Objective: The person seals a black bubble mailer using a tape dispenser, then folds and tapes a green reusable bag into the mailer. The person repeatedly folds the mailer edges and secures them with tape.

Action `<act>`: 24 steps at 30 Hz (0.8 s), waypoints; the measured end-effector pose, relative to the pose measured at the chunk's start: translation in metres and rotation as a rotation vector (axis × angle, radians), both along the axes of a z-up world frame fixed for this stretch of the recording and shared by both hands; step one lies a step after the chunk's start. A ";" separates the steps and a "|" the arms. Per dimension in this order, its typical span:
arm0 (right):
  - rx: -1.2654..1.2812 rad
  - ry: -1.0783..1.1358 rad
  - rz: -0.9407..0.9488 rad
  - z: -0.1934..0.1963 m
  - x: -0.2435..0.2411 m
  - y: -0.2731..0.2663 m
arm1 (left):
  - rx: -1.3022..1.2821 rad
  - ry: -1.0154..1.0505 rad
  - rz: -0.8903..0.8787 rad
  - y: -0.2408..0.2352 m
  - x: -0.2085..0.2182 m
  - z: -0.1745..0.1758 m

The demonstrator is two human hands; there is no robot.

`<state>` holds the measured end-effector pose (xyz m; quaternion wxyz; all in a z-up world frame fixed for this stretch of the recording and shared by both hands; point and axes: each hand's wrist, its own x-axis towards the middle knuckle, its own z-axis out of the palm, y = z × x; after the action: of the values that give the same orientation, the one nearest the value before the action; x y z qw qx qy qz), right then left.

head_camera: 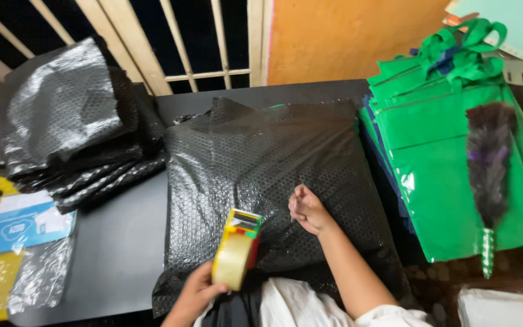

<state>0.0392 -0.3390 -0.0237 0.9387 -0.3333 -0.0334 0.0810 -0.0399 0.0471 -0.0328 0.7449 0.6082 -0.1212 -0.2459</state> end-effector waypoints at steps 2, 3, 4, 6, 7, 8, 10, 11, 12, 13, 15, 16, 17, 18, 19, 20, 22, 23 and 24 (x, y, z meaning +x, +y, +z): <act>0.020 0.016 0.030 -0.002 -0.003 -0.002 | 0.117 -0.051 0.154 0.055 0.005 -0.005; 0.041 0.034 0.048 -0.003 -0.005 -0.004 | 0.236 -0.098 0.295 0.082 0.006 -0.008; 0.042 0.032 0.062 -0.004 -0.003 -0.004 | 0.237 -0.099 0.309 0.103 0.015 0.005; 0.051 0.057 0.015 -0.007 -0.003 -0.001 | 0.523 -0.209 0.600 0.149 0.026 0.030; 0.054 0.054 0.033 -0.006 -0.003 -0.001 | 0.528 -0.209 0.619 0.164 0.037 0.033; 0.056 0.043 0.024 -0.005 -0.002 -0.001 | 0.834 -0.295 0.690 0.181 0.048 0.036; 0.058 0.036 0.034 -0.007 -0.003 -0.001 | 1.151 -0.362 0.766 0.209 0.059 0.034; 0.054 0.042 0.029 -0.008 -0.003 -0.003 | 1.389 -0.347 0.763 0.218 0.066 0.028; 0.050 0.047 0.024 -0.010 -0.003 -0.006 | 1.628 -0.326 0.752 0.227 0.072 0.022; 0.049 0.044 0.029 -0.009 -0.003 -0.005 | 1.627 -0.324 0.758 0.238 0.071 0.003; 0.012 0.070 0.027 -0.004 -0.004 -0.007 | 1.855 -0.469 0.795 0.257 0.074 -0.034; 0.010 0.067 0.023 -0.002 -0.003 -0.005 | 1.851 -0.473 0.797 0.258 0.074 -0.037; 0.037 0.062 0.037 -0.001 -0.004 -0.004 | 1.885 -0.323 0.656 0.256 0.073 -0.042; 0.064 0.058 0.050 0.001 -0.004 -0.004 | 1.908 -0.172 0.514 0.255 0.072 -0.047; 0.061 0.058 0.043 0.002 -0.005 -0.003 | 1.904 -0.177 0.510 0.251 0.070 -0.056; 0.046 0.070 0.043 0.003 -0.005 -0.003 | 1.952 -0.371 0.680 0.246 0.068 -0.064; 0.036 0.074 0.029 0.003 -0.005 -0.002 | 1.976 -0.587 0.853 0.222 0.082 -0.060; 0.014 0.090 0.031 0.004 -0.005 -0.002 | 1.860 -0.593 0.891 0.202 0.093 -0.048; -0.007 0.105 0.033 0.004 -0.005 -0.002 | 1.743 -0.598 0.926 0.182 0.102 -0.036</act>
<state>0.0342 -0.3405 -0.0201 0.9365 -0.3315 0.0107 0.1139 0.0623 0.2293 -0.0691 0.0063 0.9606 0.1647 0.2239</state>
